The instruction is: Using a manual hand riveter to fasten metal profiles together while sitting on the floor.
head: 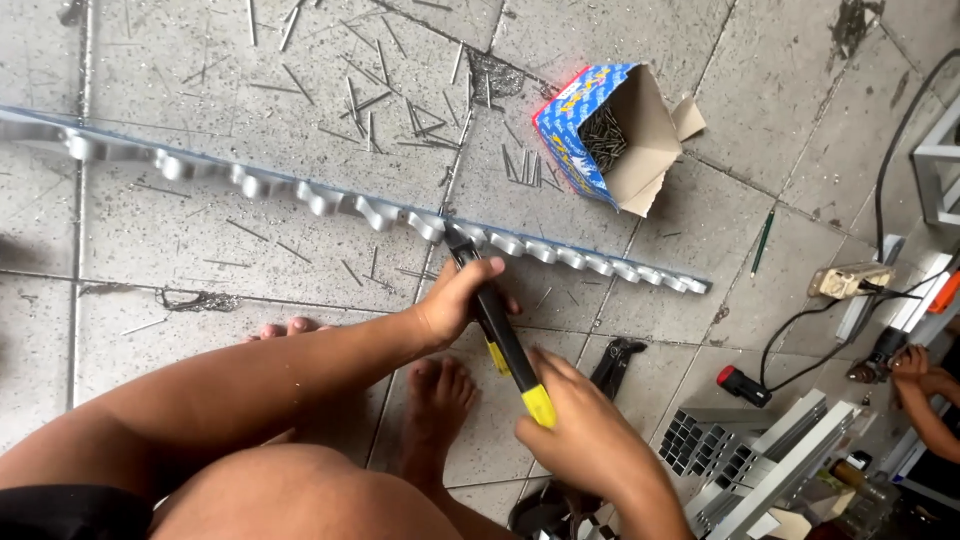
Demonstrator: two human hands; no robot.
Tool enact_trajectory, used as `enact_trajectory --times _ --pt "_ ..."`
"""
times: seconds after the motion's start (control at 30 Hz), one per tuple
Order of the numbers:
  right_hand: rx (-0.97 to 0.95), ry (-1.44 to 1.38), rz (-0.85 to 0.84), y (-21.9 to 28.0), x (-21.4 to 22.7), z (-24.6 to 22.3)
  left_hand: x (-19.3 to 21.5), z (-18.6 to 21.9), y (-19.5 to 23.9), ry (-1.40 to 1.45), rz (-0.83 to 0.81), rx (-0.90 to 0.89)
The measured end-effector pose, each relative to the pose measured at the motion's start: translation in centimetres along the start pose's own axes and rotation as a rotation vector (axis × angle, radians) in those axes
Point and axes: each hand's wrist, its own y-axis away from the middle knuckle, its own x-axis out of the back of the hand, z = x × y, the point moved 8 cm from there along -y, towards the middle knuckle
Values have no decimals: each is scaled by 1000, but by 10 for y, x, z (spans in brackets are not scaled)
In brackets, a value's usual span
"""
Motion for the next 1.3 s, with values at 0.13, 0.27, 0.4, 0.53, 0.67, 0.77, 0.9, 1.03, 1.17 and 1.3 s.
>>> enact_trajectory --times 0.13,0.27,0.4,0.53,0.67,0.77,0.9,1.03,1.17,1.3 --pt "81 -189 118 -61 -46 33 -12 2 -1 200 1 30" --pt "121 -371 451 -106 -52 56 -6 2 2 138 158 46" --pt "224 -332 552 -120 -52 51 -9 4 6 120 149 31" --pt "179 -153 254 -46 -9 3 10 -19 -13 91 89 -4" --pt "16 -131 -18 -4 -1 0 0 -1 -5 -53 64 -61" --pt "96 -318 70 -32 -31 16 -4 -1 0 26 118 -38" --pt "180 -439 383 -77 -50 33 -4 3 3 96 189 33" --pt "102 -404 439 -115 -62 46 -9 7 5 97 174 49" --pt "114 -407 601 -136 -64 50 -5 3 0 94 174 42" --pt "123 -386 542 -101 -50 33 -8 5 0 26 162 43"
